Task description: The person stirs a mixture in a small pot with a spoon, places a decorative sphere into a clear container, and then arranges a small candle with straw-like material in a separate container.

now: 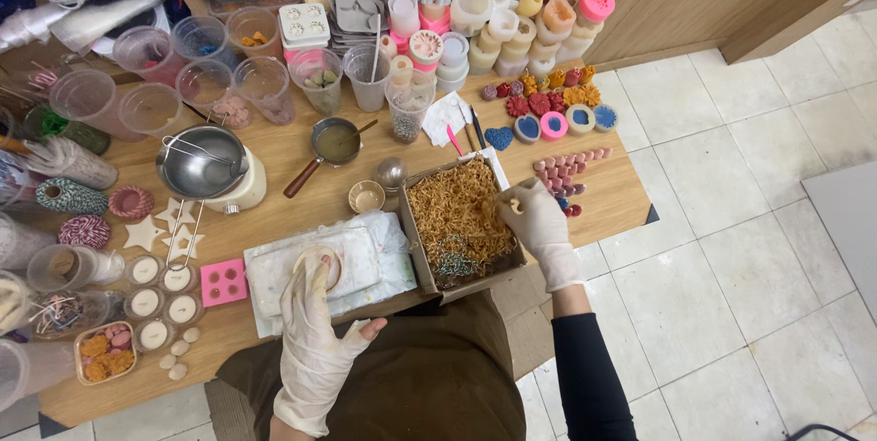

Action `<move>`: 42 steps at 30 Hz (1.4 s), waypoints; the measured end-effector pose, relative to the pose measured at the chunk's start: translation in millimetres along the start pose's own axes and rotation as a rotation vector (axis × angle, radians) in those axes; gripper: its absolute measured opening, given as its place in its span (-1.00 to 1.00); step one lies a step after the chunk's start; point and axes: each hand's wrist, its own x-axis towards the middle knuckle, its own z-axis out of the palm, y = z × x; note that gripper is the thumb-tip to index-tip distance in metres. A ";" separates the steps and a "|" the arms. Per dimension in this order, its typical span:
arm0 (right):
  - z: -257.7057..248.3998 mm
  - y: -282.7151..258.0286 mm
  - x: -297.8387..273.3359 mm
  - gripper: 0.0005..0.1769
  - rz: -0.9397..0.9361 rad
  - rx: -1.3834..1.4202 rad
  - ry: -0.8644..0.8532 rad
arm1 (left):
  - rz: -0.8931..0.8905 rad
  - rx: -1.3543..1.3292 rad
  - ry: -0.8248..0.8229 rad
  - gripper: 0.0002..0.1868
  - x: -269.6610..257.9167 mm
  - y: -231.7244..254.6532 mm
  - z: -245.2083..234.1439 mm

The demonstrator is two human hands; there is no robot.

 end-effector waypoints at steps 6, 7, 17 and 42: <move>-20.2 -4.4 -4.1 -0.81 0.096 0.596 -0.018 | -0.009 0.022 -0.049 0.10 0.9 1.0 4.7; -17.9 -3.7 -1.9 -0.81 0.095 0.596 -0.019 | -0.010 0.023 -0.047 0.10 0.9 1.2 5.7; -23.4 -23.8 19.3 -0.79 0.186 1.243 0.008 | -0.005 0.001 -0.121 -0.08 6.2 9.0 11.9; -82.9 -82.6 14.6 -0.91 0.238 1.134 0.148 | -0.277 -0.542 -0.331 -0.62 94.4 -17.2 235.5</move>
